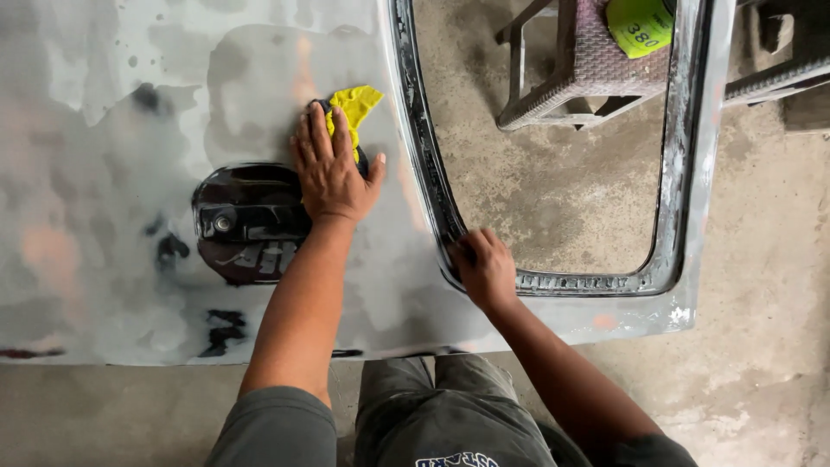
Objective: The person sands the surface and edges of a car door using sandpaper and water.
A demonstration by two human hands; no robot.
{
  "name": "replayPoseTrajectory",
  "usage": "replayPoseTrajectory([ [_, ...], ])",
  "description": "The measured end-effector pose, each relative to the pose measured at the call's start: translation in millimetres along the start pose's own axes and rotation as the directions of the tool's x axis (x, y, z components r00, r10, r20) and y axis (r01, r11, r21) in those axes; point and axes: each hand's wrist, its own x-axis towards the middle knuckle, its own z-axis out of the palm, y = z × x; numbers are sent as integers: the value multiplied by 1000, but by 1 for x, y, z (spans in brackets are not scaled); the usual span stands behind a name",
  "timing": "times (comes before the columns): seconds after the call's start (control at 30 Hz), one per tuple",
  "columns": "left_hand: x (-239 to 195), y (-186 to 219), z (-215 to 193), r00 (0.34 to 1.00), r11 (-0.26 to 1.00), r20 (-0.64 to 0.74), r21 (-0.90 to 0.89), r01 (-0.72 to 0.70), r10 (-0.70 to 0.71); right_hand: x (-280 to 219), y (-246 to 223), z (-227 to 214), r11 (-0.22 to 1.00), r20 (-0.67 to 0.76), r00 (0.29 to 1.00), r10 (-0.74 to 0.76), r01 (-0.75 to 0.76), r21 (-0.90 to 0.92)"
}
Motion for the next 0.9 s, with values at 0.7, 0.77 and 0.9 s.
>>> replayPoseTrajectory([
  [0.7, 1, 1, -2, 1000, 1000, 9, -18, 3, -3, -10, 11, -1, 999, 38, 998, 48, -48, -13],
  [0.77, 1, 0, -1, 1000, 1000, 9, -13, -3, 3, 23, -9, 6, 998, -22, 999, 48, -47, 37],
  [0.9, 1, -2, -2, 1000, 1000, 10, -28, -8, 9, 64, -39, 14, 993, -110, 989, 97, -89, 77],
])
